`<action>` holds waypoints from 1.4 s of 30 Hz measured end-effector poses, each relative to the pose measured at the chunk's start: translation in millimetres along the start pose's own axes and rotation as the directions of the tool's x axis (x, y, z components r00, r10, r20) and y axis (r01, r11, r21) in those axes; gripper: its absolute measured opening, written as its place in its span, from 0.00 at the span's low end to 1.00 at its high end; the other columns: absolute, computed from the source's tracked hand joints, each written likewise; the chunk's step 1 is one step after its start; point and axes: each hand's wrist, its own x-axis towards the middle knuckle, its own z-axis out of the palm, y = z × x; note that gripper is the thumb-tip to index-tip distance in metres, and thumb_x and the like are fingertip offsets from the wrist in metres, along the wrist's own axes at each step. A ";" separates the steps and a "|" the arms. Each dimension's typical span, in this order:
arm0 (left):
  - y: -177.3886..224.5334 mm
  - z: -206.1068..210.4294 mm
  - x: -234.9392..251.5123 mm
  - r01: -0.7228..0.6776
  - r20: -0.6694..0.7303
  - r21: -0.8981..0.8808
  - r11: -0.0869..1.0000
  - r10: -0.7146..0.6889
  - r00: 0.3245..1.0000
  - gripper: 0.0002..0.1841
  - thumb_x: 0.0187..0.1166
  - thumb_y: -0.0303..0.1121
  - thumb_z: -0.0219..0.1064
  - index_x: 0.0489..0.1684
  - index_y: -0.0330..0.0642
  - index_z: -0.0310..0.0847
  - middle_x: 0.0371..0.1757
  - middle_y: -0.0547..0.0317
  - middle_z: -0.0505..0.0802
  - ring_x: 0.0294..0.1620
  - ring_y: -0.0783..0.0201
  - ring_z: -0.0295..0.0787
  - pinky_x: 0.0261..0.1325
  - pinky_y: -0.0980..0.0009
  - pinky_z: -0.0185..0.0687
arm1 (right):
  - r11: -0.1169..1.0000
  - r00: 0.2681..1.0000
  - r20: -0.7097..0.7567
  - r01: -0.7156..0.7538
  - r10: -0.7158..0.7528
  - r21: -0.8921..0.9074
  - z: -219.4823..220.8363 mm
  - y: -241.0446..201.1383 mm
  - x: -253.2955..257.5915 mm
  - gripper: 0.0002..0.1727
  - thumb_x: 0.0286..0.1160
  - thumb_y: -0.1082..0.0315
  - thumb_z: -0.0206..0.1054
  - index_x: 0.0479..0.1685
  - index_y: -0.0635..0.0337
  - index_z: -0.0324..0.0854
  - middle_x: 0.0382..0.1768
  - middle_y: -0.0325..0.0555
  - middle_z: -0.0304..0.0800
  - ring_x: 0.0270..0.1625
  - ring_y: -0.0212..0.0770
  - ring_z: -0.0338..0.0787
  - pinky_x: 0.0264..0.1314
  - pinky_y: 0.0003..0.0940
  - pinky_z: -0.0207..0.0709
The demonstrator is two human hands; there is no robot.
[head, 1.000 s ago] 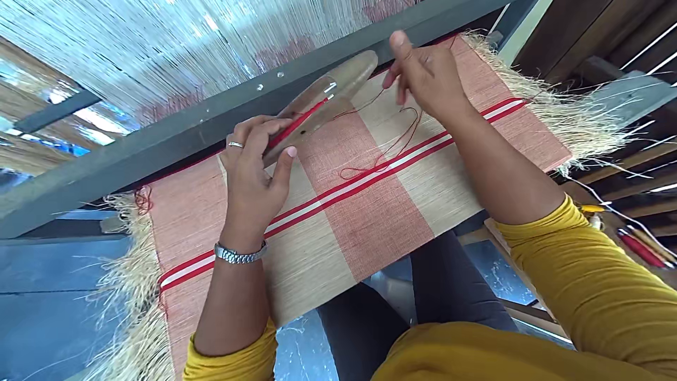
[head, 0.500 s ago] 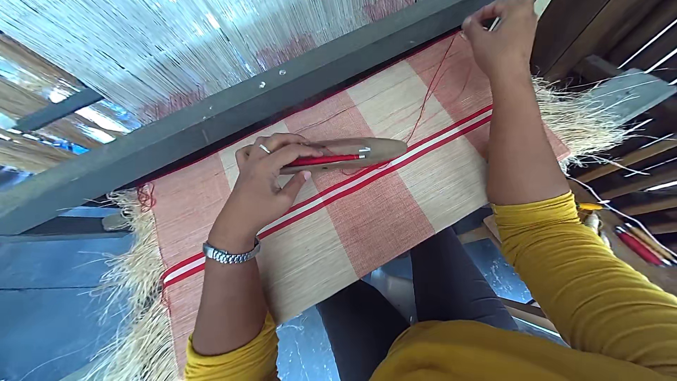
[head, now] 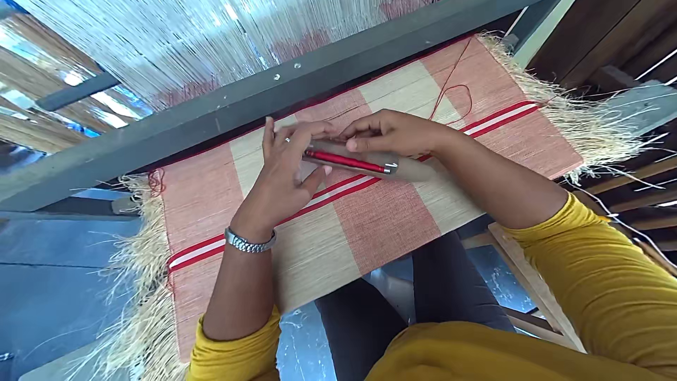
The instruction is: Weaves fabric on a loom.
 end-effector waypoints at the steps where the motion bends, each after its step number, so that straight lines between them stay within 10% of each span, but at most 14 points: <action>1: 1.0 2.1 1.9 0.005 -0.065 0.035 0.999 -0.002 0.998 0.27 0.81 0.40 0.65 0.82 0.49 0.73 0.83 0.65 0.79 0.92 0.56 0.58 0.93 0.31 0.24 | 0.992 0.998 -0.018 -0.060 0.062 0.108 -2.9 -1.6 -1.2 0.18 0.92 0.60 0.59 0.66 0.64 0.83 0.45 0.46 0.94 0.43 0.33 0.94 0.49 0.31 0.90; 4: 9.0 10.0 5.2 0.101 -0.265 0.037 0.994 -0.087 0.960 0.29 0.86 0.43 0.62 0.85 0.44 0.68 0.89 0.53 0.69 0.93 0.50 0.54 0.93 0.44 0.47 | 0.922 0.983 -0.098 -0.110 0.157 0.372 -6.1 -2.7 -3.5 0.19 0.93 0.60 0.56 0.71 0.62 0.79 0.47 0.48 0.93 0.43 0.37 0.94 0.46 0.33 0.92; 8: 29.0 22.2 2.7 0.206 -0.205 -0.420 0.884 -0.314 0.927 0.27 0.90 0.49 0.58 0.78 0.42 0.59 0.58 0.54 0.84 0.46 0.64 0.89 0.43 0.66 0.91 | 0.866 0.978 -0.154 -0.046 0.140 0.497 1.1 -12.0 -4.7 0.19 0.91 0.61 0.59 0.70 0.64 0.79 0.46 0.49 0.93 0.44 0.38 0.95 0.48 0.35 0.92; 12: 42.8 28.0 0.7 0.346 0.143 -0.798 0.494 -0.403 0.904 0.27 0.88 0.50 0.61 0.73 0.52 0.50 0.54 0.54 0.86 0.33 0.57 0.93 0.35 0.60 0.96 | 0.866 0.973 -0.151 -0.080 0.176 0.493 8.7 -14.0 -4.8 0.25 0.85 0.63 0.67 0.78 0.61 0.70 0.47 0.50 0.93 0.37 0.37 0.93 0.36 0.29 0.88; 17: 51.2 24.0 0.1 0.494 0.432 -0.853 0.166 -0.307 0.848 0.25 0.89 0.44 0.61 0.77 0.62 0.49 0.51 0.50 0.92 0.33 0.56 0.96 0.30 0.61 0.96 | 0.834 0.967 -0.028 -0.203 0.252 0.513 6.8 -21.6 -11.4 0.35 0.83 0.62 0.70 0.86 0.48 0.55 0.45 0.48 0.91 0.26 0.36 0.90 0.20 0.28 0.85; 21: 46.8 15.5 1.2 0.542 0.485 -0.781 0.310 -0.246 0.839 0.22 0.94 0.45 0.49 0.85 0.61 0.59 0.56 0.51 0.91 0.43 0.60 0.95 0.39 0.67 0.94 | 0.918 0.966 -0.073 -0.208 0.246 0.336 -10.6 -17.8 -17.2 0.25 0.87 0.45 0.62 0.70 0.50 0.68 0.28 0.43 0.87 0.18 0.34 0.85 0.16 0.26 0.80; 23: 44.3 11.9 2.7 0.528 0.450 -0.769 0.360 -0.281 0.848 0.21 0.95 0.45 0.43 0.82 0.58 0.66 0.47 0.50 0.91 0.30 0.62 0.92 0.26 0.68 0.91 | 0.972 0.934 -0.272 -0.232 0.229 0.023 -25.2 -16.8 -21.9 0.30 0.85 0.39 0.60 0.75 0.50 0.71 0.24 0.39 0.84 0.18 0.31 0.81 0.17 0.26 0.77; 27: 34.9 1.4 1.1 0.524 0.353 -0.728 0.443 -0.413 0.840 0.22 0.96 0.48 0.40 0.80 0.58 0.71 0.33 0.56 0.88 0.15 0.68 0.81 0.13 0.75 0.80 | 0.885 0.744 -0.668 -0.314 0.004 -0.345 -57.4 -0.9 -23.9 0.32 0.81 0.35 0.62 0.62 0.55 0.88 0.38 0.46 0.89 0.36 0.42 0.85 0.47 0.49 0.81; 29: 29.5 -0.9 1.5 0.525 0.322 -0.703 0.480 -0.443 0.837 0.23 0.96 0.49 0.41 0.82 0.61 0.71 0.33 0.57 0.89 0.16 0.68 0.82 0.14 0.75 0.80 | 0.956 0.713 -0.701 -0.212 0.007 -0.205 -55.9 0.6 -20.3 0.30 0.85 0.43 0.63 0.73 0.56 0.81 0.46 0.45 0.90 0.39 0.39 0.89 0.42 0.39 0.85; 32: 26.3 1.5 2.2 0.511 0.300 -0.695 0.505 -0.442 0.845 0.23 0.96 0.48 0.41 0.81 0.60 0.74 0.31 0.54 0.89 0.15 0.66 0.81 0.14 0.73 0.80 | 0.969 0.859 -0.498 0.011 0.117 0.248 -34.1 -3.9 -11.7 0.32 0.93 0.53 0.56 0.91 0.53 0.56 0.59 0.53 0.89 0.49 0.48 0.96 0.49 0.42 0.93; 38: 14.0 -7.1 -2.2 0.461 0.191 -0.664 0.589 -0.463 0.866 0.26 0.95 0.53 0.43 0.83 0.58 0.73 0.51 0.58 0.93 0.32 0.67 0.91 0.32 0.72 0.90 | 0.859 0.839 -0.502 0.086 0.211 0.505 -21.3 -2.5 -2.2 0.25 0.90 0.67 0.59 0.82 0.57 0.59 0.54 0.56 0.89 0.43 0.48 0.96 0.46 0.42 0.94; 40: -6.6 -20.4 -12.5 0.439 -0.024 -0.684 0.583 -0.619 0.785 0.24 0.93 0.54 0.49 0.81 0.55 0.69 0.63 0.60 0.89 0.48 0.64 0.92 0.50 0.65 0.89 | 0.865 0.779 -0.582 0.110 0.231 0.490 -35.8 0.2 -6.4 0.25 0.90 0.67 0.58 0.82 0.56 0.59 0.54 0.55 0.88 0.43 0.48 0.96 0.47 0.43 0.94; 42: -36.9 -30.7 -27.8 0.380 -0.316 -0.727 0.572 -0.770 0.555 0.25 0.88 0.55 0.60 0.75 0.53 0.63 0.59 0.62 0.84 0.46 0.67 0.87 0.47 0.68 0.86 | 0.871 0.697 -0.676 0.153 0.240 0.467 -55.8 -0.4 -16.2 0.27 0.90 0.67 0.58 0.85 0.55 0.56 0.56 0.55 0.86 0.44 0.49 0.95 0.47 0.45 0.94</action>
